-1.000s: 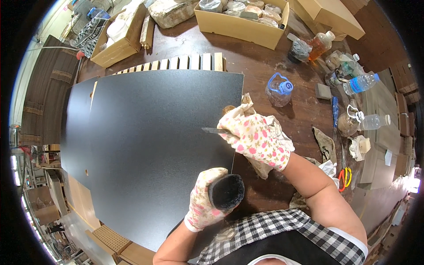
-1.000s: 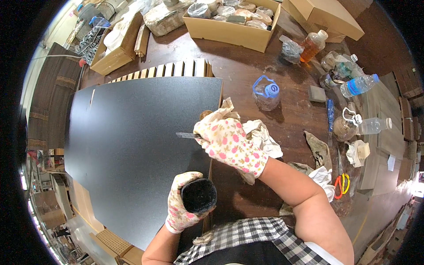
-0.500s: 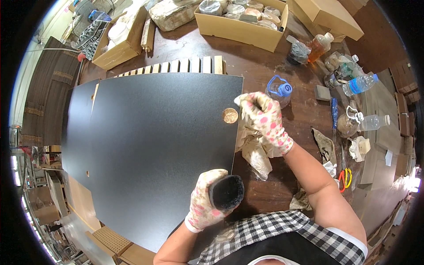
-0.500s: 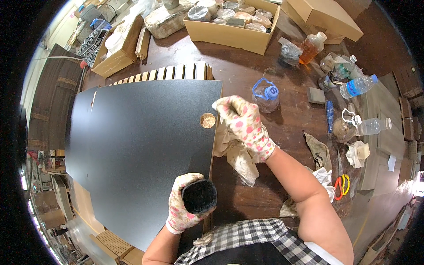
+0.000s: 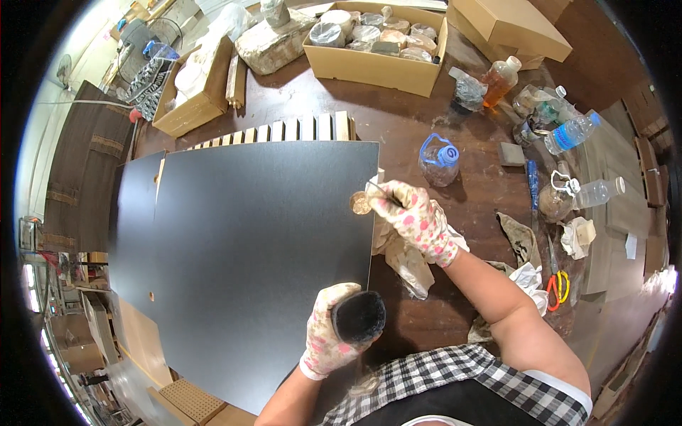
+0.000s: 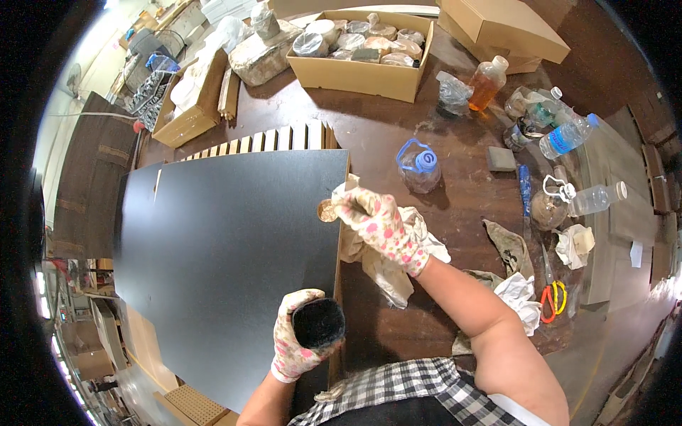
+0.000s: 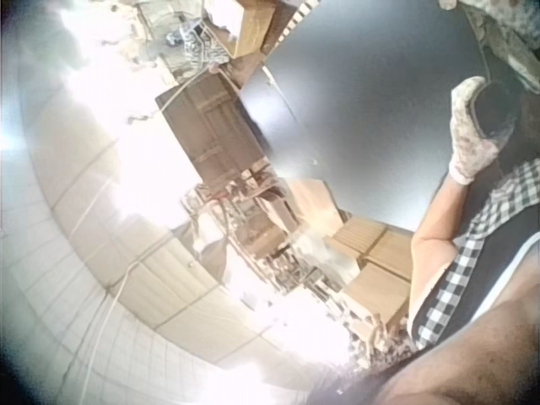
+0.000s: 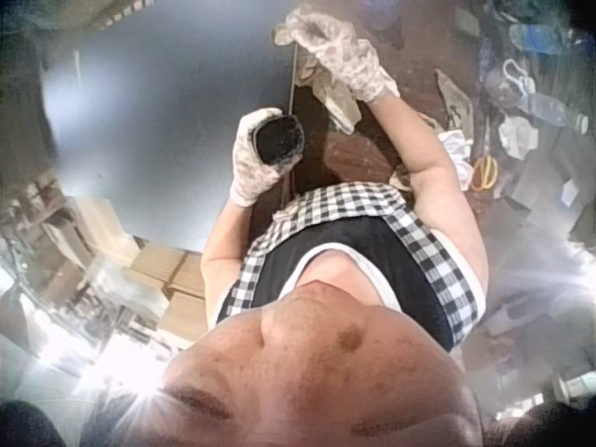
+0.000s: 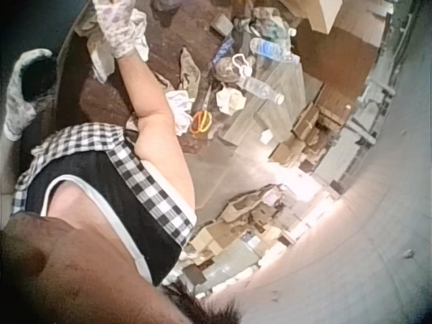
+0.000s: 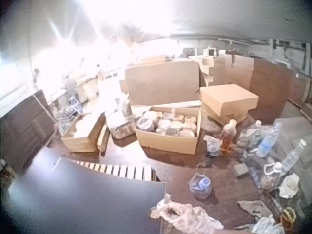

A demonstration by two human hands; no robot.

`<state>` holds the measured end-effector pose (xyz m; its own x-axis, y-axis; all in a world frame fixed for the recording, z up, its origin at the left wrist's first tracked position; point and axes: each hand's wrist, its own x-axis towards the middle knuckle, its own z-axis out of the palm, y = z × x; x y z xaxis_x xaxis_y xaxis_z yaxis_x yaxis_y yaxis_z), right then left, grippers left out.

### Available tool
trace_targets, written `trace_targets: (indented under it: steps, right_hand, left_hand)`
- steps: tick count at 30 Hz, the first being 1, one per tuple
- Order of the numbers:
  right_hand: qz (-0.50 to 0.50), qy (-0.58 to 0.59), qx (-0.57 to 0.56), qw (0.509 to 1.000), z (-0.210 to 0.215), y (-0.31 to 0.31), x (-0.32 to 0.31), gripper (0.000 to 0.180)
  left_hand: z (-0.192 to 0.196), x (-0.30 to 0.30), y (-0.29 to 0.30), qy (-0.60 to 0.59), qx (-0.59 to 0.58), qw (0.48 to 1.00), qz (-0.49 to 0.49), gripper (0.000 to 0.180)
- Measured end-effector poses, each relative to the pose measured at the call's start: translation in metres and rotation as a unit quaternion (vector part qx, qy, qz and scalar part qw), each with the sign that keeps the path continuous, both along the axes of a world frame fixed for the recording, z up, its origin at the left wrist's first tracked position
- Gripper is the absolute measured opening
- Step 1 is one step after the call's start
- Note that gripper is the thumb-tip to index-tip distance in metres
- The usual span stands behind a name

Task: The person wipes down a black furniture panel with a cloth, applies a cleaning liquid from a bottle, and then uses a small tool to apply putty to holes in the wood panel.

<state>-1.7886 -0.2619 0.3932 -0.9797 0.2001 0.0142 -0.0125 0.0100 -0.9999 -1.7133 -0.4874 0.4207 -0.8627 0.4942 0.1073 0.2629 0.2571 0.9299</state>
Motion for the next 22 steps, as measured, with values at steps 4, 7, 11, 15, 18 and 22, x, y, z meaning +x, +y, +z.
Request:
trace_targets:
  steps: [4, 7, 11, 15, 18, 22]
  right_hand:
    - [0.048, 0.088, 0.192, 0.976, -0.018, 0.004, 0.029, 0.01]
    - [-0.063, -0.045, -0.032, 0.996, -0.055, 0.027, 0.05, 0.015]
    - [-0.144, -0.038, -0.011, 0.989, -0.027, 0.041, 0.051, 0.017]
    - [-0.203, -0.014, -0.032, 0.979, -0.033, 0.052, 0.056, 0.024]
    - [-0.091, 0.024, -0.149, 0.984, -0.008, 0.043, 0.078, 0.034]
    - [-0.057, 0.019, -0.138, 0.989, -0.006, 0.029, 0.097, 0.043]
  left_hand:
    - [0.004, 0.0, -0.002, 0.035, -0.018, 0.999, 0.006, 0.071]
    - [0.009, -0.005, 0.004, 0.063, 0.024, 0.998, 0.009, 0.068]
    - [0.006, -0.003, 0.003, 0.026, 0.048, 0.999, 0.002, 0.067]
    - [0.013, 0.0, -0.006, 0.029, 0.027, 0.999, 0.005, 0.065]
    - [0.009, 0.014, -0.019, -0.03, 0.081, 0.996, 0.037, 0.068]
    - [0.009, 0.054, -0.045, -0.022, 0.049, 0.991, 0.121, 0.07]
